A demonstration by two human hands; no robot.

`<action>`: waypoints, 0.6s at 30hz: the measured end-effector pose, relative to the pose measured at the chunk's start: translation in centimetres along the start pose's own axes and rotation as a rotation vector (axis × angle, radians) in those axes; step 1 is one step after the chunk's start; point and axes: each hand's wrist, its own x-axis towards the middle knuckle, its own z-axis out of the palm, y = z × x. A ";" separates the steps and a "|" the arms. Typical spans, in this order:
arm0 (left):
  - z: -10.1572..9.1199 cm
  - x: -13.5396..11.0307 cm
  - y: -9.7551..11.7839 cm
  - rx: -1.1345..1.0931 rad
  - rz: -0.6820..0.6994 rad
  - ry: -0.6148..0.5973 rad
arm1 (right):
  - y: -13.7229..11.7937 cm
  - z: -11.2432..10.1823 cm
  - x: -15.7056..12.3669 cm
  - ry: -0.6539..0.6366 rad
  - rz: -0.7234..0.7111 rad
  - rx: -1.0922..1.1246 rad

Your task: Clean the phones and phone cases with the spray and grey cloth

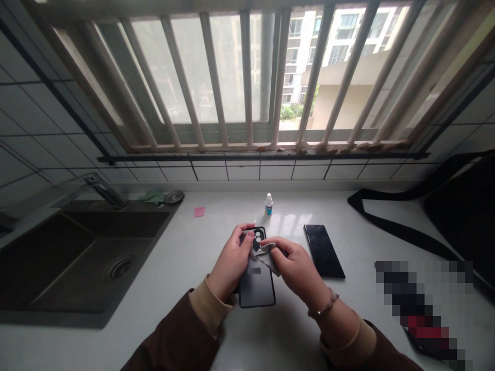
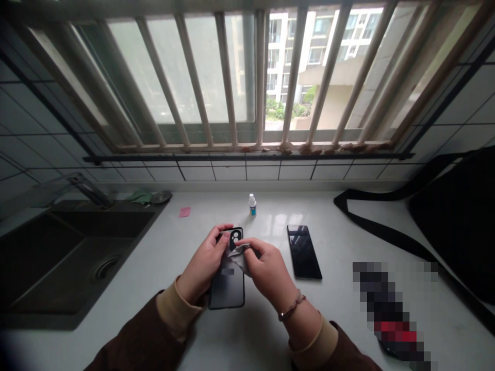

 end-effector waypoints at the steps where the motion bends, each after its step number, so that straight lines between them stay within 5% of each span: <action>1: 0.0 -0.1 0.1 0.028 0.030 -0.013 | -0.1 -0.1 0.1 -0.014 0.013 -0.024; 10: -0.3 -0.1 0.3 0.518 0.374 0.020 | 0.7 -2.0 1.4 0.102 0.119 -0.467; 18: 0.0 -0.8 0.4 0.882 0.561 -0.492 | 1.8 -1.7 1.6 0.035 0.091 -0.696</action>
